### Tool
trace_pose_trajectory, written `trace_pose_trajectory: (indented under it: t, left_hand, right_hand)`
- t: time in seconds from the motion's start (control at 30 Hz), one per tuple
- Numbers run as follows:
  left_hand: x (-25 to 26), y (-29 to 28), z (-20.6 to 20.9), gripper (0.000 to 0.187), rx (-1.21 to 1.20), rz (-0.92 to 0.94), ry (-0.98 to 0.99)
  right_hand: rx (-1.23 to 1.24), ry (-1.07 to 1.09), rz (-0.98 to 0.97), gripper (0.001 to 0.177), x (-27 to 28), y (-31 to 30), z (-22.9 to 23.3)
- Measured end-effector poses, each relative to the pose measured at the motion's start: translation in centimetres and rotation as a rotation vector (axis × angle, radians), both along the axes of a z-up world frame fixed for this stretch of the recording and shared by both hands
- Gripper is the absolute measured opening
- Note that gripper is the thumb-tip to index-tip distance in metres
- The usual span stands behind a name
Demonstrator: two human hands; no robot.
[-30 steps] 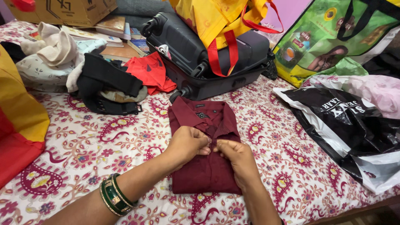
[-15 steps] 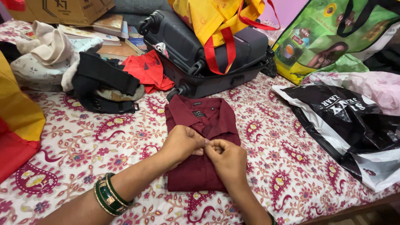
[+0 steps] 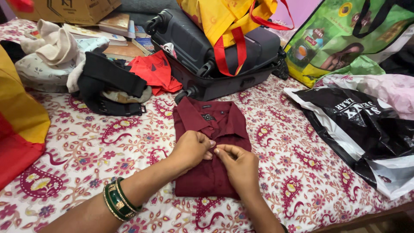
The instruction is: The person folds a maroon shirt on a bed, smoothing the fabric and buttoning the collar before placing it into a white plastic bag.
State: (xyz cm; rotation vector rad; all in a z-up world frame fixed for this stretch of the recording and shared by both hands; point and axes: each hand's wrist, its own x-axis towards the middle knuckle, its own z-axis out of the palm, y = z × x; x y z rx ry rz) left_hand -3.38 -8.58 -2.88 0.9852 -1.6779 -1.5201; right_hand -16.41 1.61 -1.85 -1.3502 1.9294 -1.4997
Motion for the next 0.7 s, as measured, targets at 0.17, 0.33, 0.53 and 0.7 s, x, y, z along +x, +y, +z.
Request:
trace_pose_trajectory:
  t: [0.17, 0.33, 0.53, 0.7]
  left_hand:
    - [0.1, -0.1, 0.1, 0.027, -0.061, -0.026, -0.046]
    - [0.5, -0.5, 1.0, 0.027, -0.107, -0.127, -0.072]
    - [2.0, 0.5, 3.3, 0.023, -0.597, 0.084, -0.217]
    - [3.6, 0.8, 4.4, 0.022, -1.159, 0.120, -0.021]
  right_hand:
    - [0.054, -0.088, 0.086, 0.019, -2.1, -1.7, -1.3]
    - [0.083, -0.170, 0.076, 0.020, -2.3, -2.6, -1.3]
    - [-0.064, -0.222, 0.117, 0.024, -1.8, -1.2, 0.3]
    - [-0.224, 0.303, 0.126, 0.032, -1.0, 4.6, 1.4]
